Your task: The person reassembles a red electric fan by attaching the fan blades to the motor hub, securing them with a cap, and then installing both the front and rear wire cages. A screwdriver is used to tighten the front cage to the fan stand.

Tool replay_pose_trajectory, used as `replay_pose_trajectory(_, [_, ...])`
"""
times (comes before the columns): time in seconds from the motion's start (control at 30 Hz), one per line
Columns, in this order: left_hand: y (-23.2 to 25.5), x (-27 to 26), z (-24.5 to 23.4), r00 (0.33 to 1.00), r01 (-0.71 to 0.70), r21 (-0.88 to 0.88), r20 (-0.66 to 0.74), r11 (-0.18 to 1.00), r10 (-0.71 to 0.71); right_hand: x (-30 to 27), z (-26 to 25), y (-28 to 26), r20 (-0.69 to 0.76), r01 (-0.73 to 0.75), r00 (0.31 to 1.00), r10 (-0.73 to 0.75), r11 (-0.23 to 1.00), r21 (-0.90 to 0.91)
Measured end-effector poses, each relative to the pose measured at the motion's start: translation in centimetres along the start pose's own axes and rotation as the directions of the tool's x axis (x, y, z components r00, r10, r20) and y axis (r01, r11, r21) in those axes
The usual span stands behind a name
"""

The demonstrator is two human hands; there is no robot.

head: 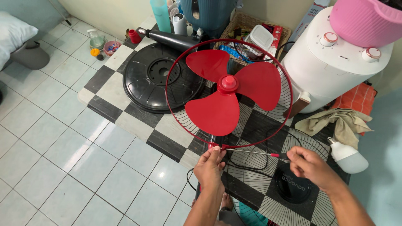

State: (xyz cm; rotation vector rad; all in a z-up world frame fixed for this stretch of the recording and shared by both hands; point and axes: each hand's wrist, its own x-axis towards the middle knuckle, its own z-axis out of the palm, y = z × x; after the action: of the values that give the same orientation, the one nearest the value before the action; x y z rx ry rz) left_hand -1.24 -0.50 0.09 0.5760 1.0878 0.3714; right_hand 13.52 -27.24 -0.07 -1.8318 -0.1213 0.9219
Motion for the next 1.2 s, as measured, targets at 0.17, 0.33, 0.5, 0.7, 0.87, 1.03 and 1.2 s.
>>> replay_pose_trajectory(0.17, [0.1,0.4,-0.2,1.0,0.011,-0.011,0.025,1.0,-0.011,0.5,-0.6,1.4,-0.107,-0.061,0.993,0.052,0.995,-0.085])
replay_pose_trajectory(0.33, [1.3,1.2,-0.5,0.996,0.019,0.061,0.084,0.998,-0.024,-0.6,-7.3,5.1,-0.092,0.065,0.993,-0.068,0.997,-0.039])
replay_pose_trajectory(0.5, [3.2,1.6,-0.3,0.992,-0.127,0.239,0.049,0.963,0.119,-2.9,-11.0,10.1,-0.242,0.185,0.967,-0.082,0.878,0.441])
replay_pose_trajectory(0.7, [4.5,1.6,0.2,0.985,-0.169,0.281,0.008,0.945,0.174,-3.6,-8.8,12.0,-0.194,0.178,0.977,-0.089,0.843,0.508])
replay_pose_trajectory(0.87, [5.0,1.3,0.3,0.99,-0.131,0.31,-0.011,0.942,0.142,-1.7,-4.4,9.9,-0.174,0.319,0.947,-0.268,0.743,0.589])
replay_pose_trajectory(1.03, [5.0,1.9,-0.1,0.982,-0.183,0.376,0.034,0.908,0.183,2.6,2.1,4.1,-0.478,0.23,0.878,-0.017,0.891,0.391])
replay_pose_trajectory(1.2, [7.0,4.4,-0.4,0.91,-0.375,0.466,0.02,0.802,0.414,5.1,5.0,-2.7,-0.57,0.277,0.821,-0.037,0.899,0.34])
